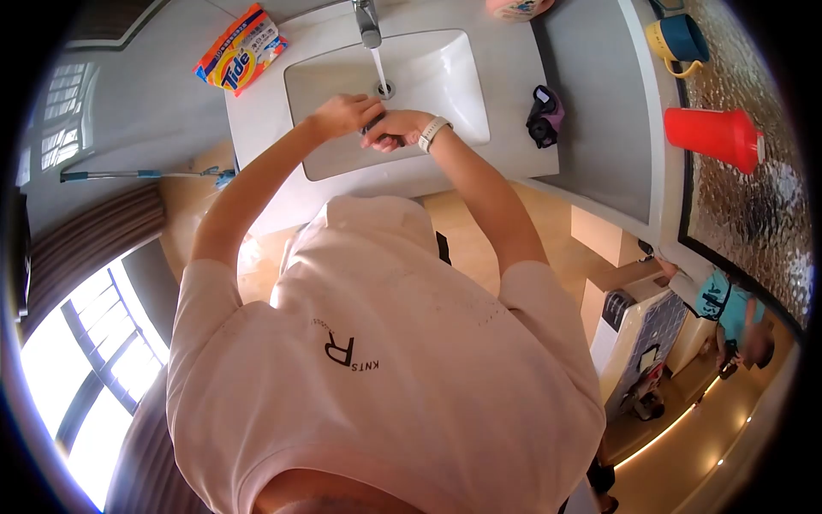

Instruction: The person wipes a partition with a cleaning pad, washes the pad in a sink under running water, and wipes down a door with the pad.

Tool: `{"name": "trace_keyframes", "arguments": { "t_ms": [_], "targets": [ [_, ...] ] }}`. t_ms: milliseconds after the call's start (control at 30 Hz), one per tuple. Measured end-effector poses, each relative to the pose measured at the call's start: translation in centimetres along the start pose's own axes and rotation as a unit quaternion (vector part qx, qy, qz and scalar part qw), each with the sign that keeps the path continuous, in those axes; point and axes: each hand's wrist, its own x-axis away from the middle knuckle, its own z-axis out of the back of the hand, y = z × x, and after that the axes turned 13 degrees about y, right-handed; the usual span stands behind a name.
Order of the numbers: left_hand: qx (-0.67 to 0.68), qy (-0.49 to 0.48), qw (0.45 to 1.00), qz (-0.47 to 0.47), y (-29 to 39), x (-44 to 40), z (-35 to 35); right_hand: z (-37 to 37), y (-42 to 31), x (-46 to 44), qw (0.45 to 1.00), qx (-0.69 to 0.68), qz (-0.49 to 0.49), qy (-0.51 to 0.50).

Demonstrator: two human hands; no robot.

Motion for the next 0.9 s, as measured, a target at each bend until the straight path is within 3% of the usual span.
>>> {"name": "trace_keyframes", "arguments": {
  "t_ms": [67,133,200,267,300,333,400,467,567,600,633,667,733,767,800,867,900],
  "targets": [
    [-0.037,-0.053,0.998,0.006,0.0,-0.9,-0.2,0.8,0.2,-1.2,0.997,0.049,-0.031,0.042],
    [-0.061,-0.178,0.975,0.117,0.2,-1.7,-1.1,1.7,0.1,-2.4,0.994,0.081,-0.01,0.075],
    [-0.059,-0.225,0.958,0.168,0.1,-2.5,-2.7,3.1,0.6,-4.2,0.988,0.112,0.01,0.108],
    [-0.058,-0.269,0.937,0.216,-0.5,-3.0,-4.2,5.2,2.2,-7.2,0.919,0.311,0.106,0.218],
    [-0.033,-0.277,0.918,0.281,-0.6,-3.1,-4.7,5.2,3.4,-8.0,0.92,0.308,0.105,0.216],
    [-0.008,-0.284,0.895,0.343,-0.8,-3.0,-5.4,4.8,4.2,-8.5,0.826,0.379,0.251,0.334],
    [0.022,-0.273,0.88,0.388,-0.8,-2.0,-7.1,4.7,5.3,-8.7,0.694,0.43,0.381,0.434],
    [0.052,-0.258,0.861,0.434,-0.9,-0.2,-8.9,4.6,4.7,-7.8,0.653,0.573,0.335,0.365],
    [0.156,-0.238,0.81,0.513,-0.3,1.0,-9.9,4.3,3.3,-6.5,0.608,0.674,0.302,0.29],
    [0.247,-0.203,0.764,0.56,0.3,1.2,-9.7,4.7,3.5,-6.5,0.61,0.673,0.302,0.29],
    [0.333,-0.164,0.71,0.599,0.5,1.1,-9.3,5.2,3.4,-6.4,0.572,0.704,0.337,0.253],
    [0.331,-0.161,0.713,0.597,0.5,1.1,-9.2,5.7,3.1,-6.5,0.528,0.732,0.373,0.216],
    [0.418,-0.179,0.602,0.656,0.6,2.1,-10.0,5.9,4.3,-7.0,0.51,0.719,0.411,0.233],
    [0.418,-0.174,0.608,0.652,0.3,1.9,-9.9,6.3,4.6,-7.3,0.491,0.707,0.446,0.244],
    [0.4,-0.195,0.641,0.625,0.7,1.4,-9.1,4.9,4.3,-5.7,0.566,0.688,0.372,0.261],
    [0.373,-0.211,0.684,0.59,1.0,0.2,-7.2,4.5,5.7,-4.5,0.579,0.647,0.374,0.326],
    [0.278,-0.209,0.813,0.468,1.5,-0.4,-6.4,4.1,6.6,-3.6,0.599,0.596,0.37,0.386]
  ]
}}
